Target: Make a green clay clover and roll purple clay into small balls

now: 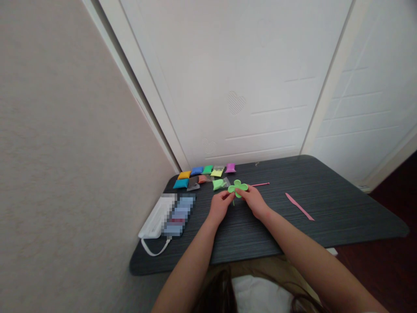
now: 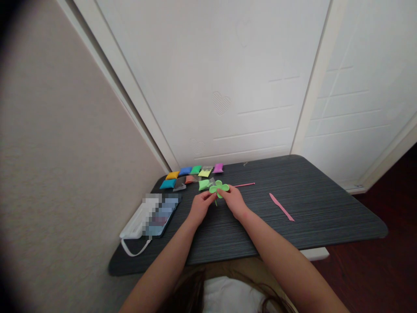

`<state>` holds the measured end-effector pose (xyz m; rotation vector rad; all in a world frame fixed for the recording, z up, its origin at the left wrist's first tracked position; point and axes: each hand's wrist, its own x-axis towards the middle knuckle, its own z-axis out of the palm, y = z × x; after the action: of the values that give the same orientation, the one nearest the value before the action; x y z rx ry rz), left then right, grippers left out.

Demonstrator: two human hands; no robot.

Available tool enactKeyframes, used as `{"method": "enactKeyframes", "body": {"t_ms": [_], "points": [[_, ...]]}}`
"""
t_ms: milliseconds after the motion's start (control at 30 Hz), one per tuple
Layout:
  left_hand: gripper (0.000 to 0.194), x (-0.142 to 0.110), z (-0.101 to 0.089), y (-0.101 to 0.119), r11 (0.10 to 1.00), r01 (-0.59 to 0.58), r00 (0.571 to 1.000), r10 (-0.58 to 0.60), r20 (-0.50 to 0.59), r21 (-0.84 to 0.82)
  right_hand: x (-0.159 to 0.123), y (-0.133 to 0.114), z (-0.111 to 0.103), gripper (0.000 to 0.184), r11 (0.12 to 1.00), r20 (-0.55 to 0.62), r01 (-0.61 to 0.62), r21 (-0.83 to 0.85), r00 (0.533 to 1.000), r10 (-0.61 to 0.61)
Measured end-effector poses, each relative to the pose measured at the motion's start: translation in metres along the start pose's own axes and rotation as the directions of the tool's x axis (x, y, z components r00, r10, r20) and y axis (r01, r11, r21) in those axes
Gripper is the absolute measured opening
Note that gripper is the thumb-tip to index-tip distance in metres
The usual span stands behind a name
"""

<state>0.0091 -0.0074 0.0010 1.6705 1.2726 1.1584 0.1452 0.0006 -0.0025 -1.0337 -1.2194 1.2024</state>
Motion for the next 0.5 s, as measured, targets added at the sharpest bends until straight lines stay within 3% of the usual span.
{"method": "enactKeyframes", "body": {"t_ms": [500], "points": [[0.036,-0.0009,-0.0007,0.0029,1.0,0.003,0.998,-0.004,0.057,0.018,0.0018,0.0014,-0.002,0.026,1.0,-0.012,0.003,0.017,1.0,-0.003]]}}
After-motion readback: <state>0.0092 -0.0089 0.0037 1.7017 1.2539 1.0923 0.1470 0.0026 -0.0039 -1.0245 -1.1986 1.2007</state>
